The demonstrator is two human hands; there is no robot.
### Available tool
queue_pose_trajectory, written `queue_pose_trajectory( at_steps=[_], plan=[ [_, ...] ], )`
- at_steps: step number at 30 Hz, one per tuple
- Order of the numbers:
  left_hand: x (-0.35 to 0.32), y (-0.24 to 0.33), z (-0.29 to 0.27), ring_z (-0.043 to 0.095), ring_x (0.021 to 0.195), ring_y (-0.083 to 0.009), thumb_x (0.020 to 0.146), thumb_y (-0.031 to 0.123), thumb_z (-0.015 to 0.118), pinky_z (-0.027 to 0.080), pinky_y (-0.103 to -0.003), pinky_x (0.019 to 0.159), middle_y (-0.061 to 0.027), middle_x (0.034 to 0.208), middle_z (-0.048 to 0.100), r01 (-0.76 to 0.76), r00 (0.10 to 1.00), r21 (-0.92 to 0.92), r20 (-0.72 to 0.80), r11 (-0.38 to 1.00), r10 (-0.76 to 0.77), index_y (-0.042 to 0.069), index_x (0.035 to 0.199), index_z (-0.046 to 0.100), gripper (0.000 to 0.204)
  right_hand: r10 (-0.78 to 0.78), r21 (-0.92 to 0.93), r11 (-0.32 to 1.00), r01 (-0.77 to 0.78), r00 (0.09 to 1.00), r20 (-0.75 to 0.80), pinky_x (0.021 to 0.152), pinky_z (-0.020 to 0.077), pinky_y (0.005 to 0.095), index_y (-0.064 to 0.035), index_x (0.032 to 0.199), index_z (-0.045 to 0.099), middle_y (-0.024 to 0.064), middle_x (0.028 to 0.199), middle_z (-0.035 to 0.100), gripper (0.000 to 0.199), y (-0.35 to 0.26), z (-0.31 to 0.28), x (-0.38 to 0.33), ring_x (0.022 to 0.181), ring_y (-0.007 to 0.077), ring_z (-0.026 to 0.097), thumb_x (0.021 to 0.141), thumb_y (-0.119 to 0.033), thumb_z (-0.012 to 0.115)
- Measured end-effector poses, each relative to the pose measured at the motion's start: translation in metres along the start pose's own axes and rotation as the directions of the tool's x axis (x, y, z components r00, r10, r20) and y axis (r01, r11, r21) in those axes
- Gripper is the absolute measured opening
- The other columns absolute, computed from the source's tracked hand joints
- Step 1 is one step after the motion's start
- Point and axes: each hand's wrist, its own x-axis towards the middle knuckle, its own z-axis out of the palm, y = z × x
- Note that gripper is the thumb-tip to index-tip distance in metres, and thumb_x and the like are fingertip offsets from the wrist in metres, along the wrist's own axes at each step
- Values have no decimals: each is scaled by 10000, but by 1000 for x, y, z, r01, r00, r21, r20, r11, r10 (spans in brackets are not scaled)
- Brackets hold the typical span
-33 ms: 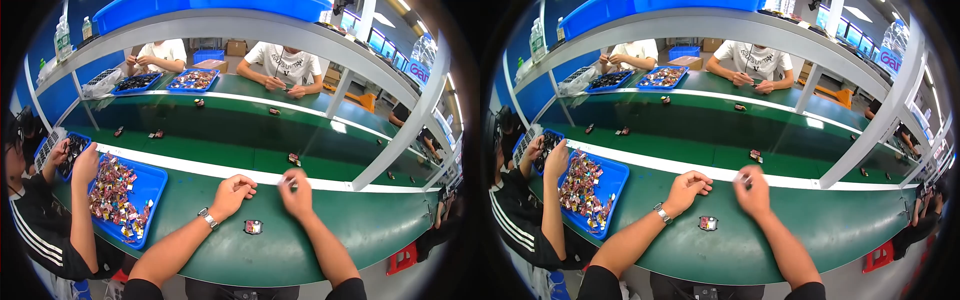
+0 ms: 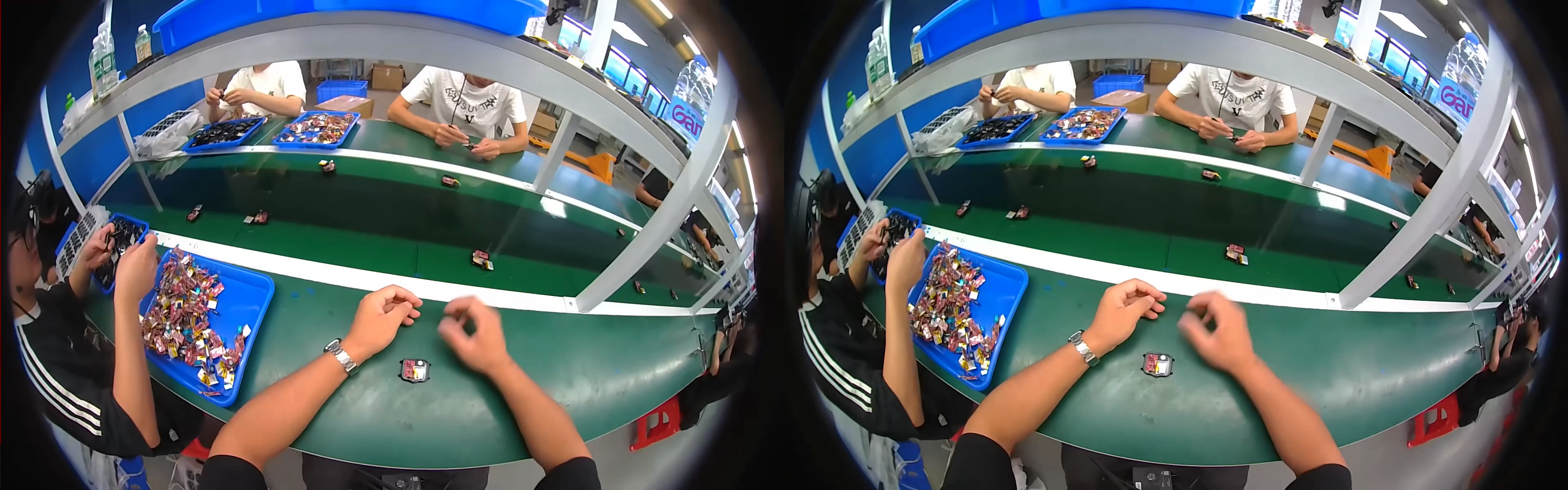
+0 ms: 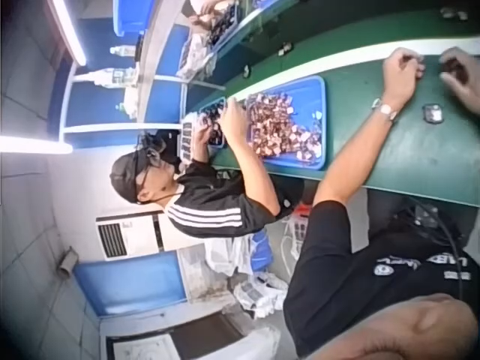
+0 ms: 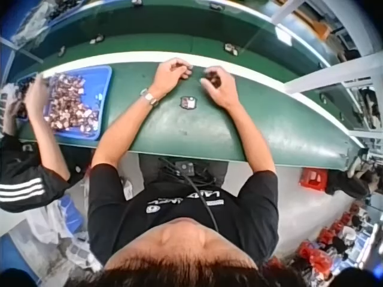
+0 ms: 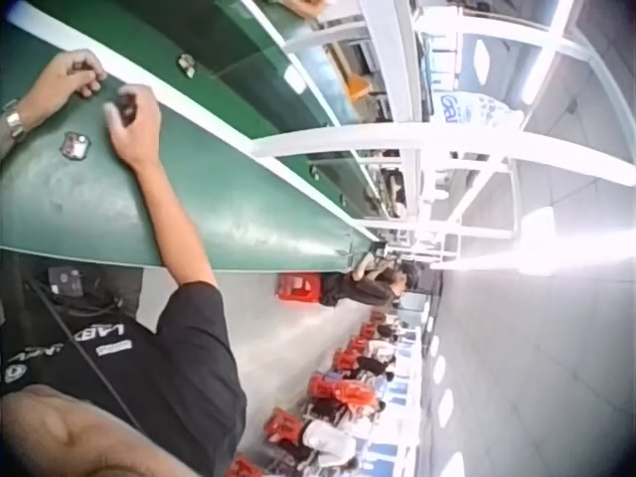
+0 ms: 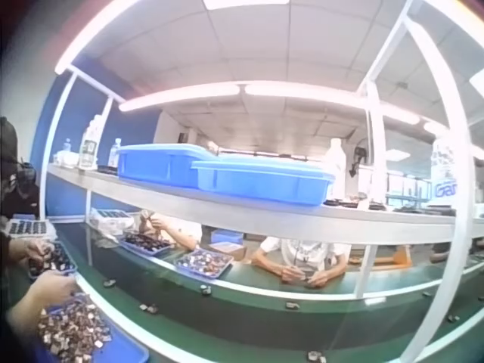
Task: Assembling small plastic and metal components at a workshop desk.
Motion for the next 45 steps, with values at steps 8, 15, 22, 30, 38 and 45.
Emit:
queue_pose_trajectory(
  at_steps=[8, 15, 22, 30, 38, 45],
  plan=[
    [0, 7, 4, 664, 853, -146, 962, 45, 555, 544, -284, 731, -121, 1029, 687, 47, 993, 163, 99, 985, -64, -27, 1043, 630, 132, -89, -167, 975, 150, 941, 327, 882, 502, 379, -52, 1147, 600, 109, 1090, 627, 519, -39, 8, -28, 997, 265, 603, 711, -177, 853],
    [-8, 21, 21, 593, 1197, -247, 1023, 115, 484, 478, -410, 1065, -198, 1378, 523, 377, 897, -241, 334, 894, -288, -14, 1453, 362, 465, -15, -161, 986, -42, 941, -338, 781, 488, 315, -21, 1143, 539, 114, 1022, 588, 545, -33, -3, -23, 899, 215, 591, 688, -67, 836],
    [-16, 16, 30, 569, 1200, -170, 1041, 132, 492, 502, -349, 1018, -100, 1345, 549, 367, 898, -341, 373, 865, -234, 8, 1455, 411, 440, -59, -221, 975, -11, 950, -306, 764, 466, 393, -24, 1081, 522, 124, 979, 551, 514, -36, 14, -26, 904, 301, 548, 701, -127, 853],
    [-17, 18, 31, 605, 1151, -215, 1037, 145, 498, 535, -426, 991, -114, 1257, 590, 312, 933, -359, 292, 880, -211, 15, 1322, 505, 314, -234, -328, 929, 168, 957, -171, 786, 516, 368, -106, 1145, 668, 94, 1067, 598, 413, -40, -2, -22, 997, 286, 570, 752, -76, 790],
    [-18, 18, 33, 631, 1091, -198, 1041, 111, 468, 564, -381, 953, -105, 1199, 610, 310, 931, -240, 271, 920, -243, 1, 1261, 524, 253, -296, -276, 922, 271, 954, -52, 787, 529, 362, -87, 1051, 667, 80, 1138, 589, 333, -29, -10, -16, 1024, 283, 580, 740, -17, 761],
    [-19, 10, 35, 623, 1094, -174, 1023, 52, 471, 565, -348, 951, -105, 1211, 613, 266, 915, -63, 331, 962, -231, -15, 1279, 500, 266, -282, -247, 925, 288, 957, 62, 818, 524, 378, -75, 949, 627, 70, 1144, 571, 280, -26, -21, -13, 1031, 283, 580, 719, -37, 784]
  ],
)
